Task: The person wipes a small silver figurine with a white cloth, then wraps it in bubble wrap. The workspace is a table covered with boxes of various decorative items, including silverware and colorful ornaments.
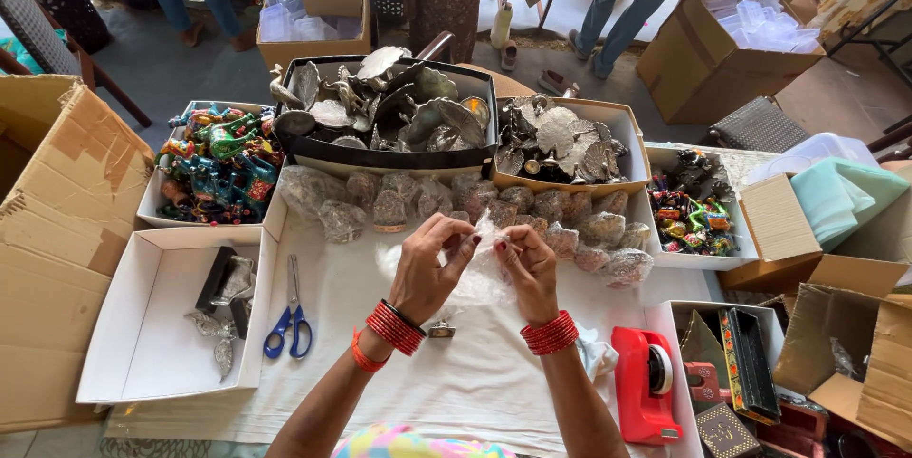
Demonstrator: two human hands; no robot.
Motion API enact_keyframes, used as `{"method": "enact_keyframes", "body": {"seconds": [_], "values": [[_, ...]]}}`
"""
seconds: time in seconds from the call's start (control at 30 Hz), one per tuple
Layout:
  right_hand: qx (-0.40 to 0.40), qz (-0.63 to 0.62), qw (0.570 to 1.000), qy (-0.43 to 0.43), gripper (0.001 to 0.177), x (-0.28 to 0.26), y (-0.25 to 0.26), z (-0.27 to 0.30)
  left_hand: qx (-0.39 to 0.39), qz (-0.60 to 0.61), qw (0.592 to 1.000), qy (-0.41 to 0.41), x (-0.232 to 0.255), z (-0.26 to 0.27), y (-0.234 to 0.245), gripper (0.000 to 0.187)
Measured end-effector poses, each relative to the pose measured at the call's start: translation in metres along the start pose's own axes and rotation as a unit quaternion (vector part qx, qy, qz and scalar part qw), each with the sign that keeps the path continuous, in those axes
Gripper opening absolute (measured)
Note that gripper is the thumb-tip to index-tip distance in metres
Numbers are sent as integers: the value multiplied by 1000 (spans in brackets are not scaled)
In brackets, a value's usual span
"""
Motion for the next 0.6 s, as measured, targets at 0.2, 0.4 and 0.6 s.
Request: {"method": "enact_keyframes", "body": {"seconds": [0.2, 0.4, 0.6], "values": [[-45, -23, 998, -21, 15, -8, -18, 8, 54, -54, 997, 11, -2, -1, 4, 16], [54, 192, 950, 242, 30, -86, -49, 8, 54, -55, 997, -11, 6, 5, -1, 12], [82, 334, 878, 333, 19, -106, -60, 18, 31, -42, 999, 1, 10, 4, -7, 13]]}}
Point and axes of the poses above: each hand's wrist, its own z-axis away from the middle knuckle, its own y-axis out of the back of the hand, x = y × z, the point moved 6 cm from there along -z, towards the middle knuckle, and after that the axes turned 8 degrees about x, right-handed, at the moved point
